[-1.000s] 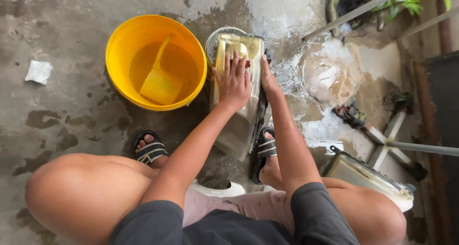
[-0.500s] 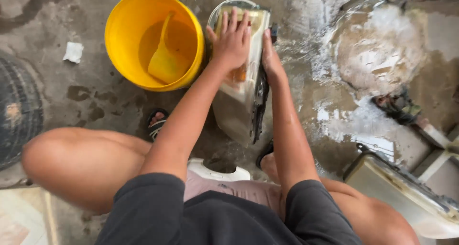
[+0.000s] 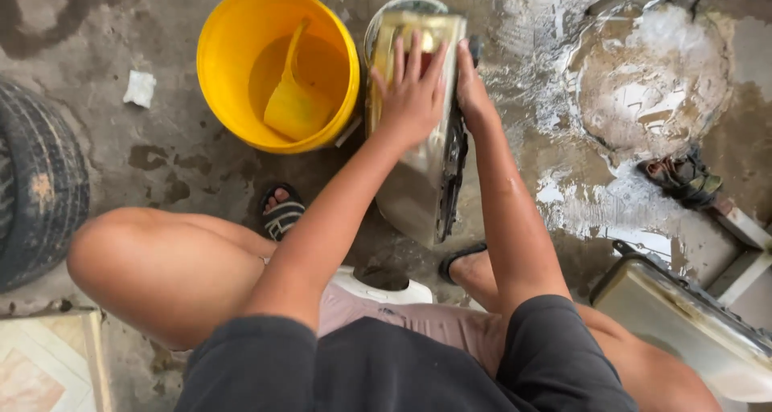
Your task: Wet sanding a car headlight lens to restore clarity using sandpaper and water.
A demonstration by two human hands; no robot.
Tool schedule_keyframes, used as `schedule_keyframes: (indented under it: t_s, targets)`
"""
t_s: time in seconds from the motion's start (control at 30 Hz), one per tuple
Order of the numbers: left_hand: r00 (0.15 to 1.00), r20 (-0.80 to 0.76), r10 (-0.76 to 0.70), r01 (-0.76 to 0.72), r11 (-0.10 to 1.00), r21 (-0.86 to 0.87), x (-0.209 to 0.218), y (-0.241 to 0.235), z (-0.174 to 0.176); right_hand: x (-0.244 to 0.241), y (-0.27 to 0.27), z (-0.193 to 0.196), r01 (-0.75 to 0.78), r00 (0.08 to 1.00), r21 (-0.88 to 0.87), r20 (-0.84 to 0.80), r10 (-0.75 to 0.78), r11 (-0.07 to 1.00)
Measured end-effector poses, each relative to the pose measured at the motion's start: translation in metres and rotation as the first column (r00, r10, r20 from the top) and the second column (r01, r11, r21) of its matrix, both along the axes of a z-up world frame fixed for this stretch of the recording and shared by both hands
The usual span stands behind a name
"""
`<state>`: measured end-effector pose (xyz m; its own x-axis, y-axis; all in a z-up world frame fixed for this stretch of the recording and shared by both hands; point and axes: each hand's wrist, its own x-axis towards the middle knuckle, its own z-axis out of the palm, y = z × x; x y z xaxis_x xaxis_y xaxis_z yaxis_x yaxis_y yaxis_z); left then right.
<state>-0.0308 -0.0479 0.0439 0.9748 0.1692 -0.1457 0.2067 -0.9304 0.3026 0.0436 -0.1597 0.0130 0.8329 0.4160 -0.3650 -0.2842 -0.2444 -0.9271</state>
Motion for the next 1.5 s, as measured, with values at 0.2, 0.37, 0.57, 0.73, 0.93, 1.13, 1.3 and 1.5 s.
schedule_keyframes:
  t_s: [0.2,0.37,0.57,0.73,0.93,1.13,1.3,1.5]
  targets:
    - [0.993,0.087,-0.076,0.078,0.997,-0.010,-0.057,-0.015,-0.021,0.016,0.008,0.005,0.248,0.956,0.202,-0.209,-0.206,0.947]
    - [0.998,-0.051,0.037,-0.039,0.999,-0.036,0.014,0.007,0.000,0.018,0.007,-0.028,0.283,0.958,-0.067,-0.019,-0.285,0.957]
    - [0.996,0.085,0.022,-0.016,0.997,-0.073,-0.014,0.000,0.004,0.047,0.003,-0.100,0.330,0.941,0.060,0.051,-0.333,0.942]
    - [0.987,0.150,-0.064,0.084,0.988,-0.132,-0.062,-0.016,0.002,0.031,0.010,-0.073,0.352,0.933,-0.055,0.093,-0.347,0.934]
    - [0.998,0.060,0.014,-0.006,0.991,-0.130,0.007,0.016,0.003,0.031,0.012,-0.077,0.437,0.897,-0.028,0.090,-0.433,0.899]
    - [0.995,0.080,-0.054,0.057,0.998,-0.034,-0.052,0.002,-0.016,0.017,0.016,-0.050,0.392,0.911,-0.028,0.152,-0.383,0.920]
    - [0.958,0.269,-0.100,0.102,0.995,0.007,-0.097,-0.006,-0.039,0.011,0.019,-0.033,0.350,0.933,-0.014,0.101,-0.346,0.937]
    - [0.992,-0.096,-0.080,0.076,0.996,-0.048,0.005,0.009,0.018,0.012,0.016,-0.034,0.349,0.928,0.007,0.133,-0.347,0.937]
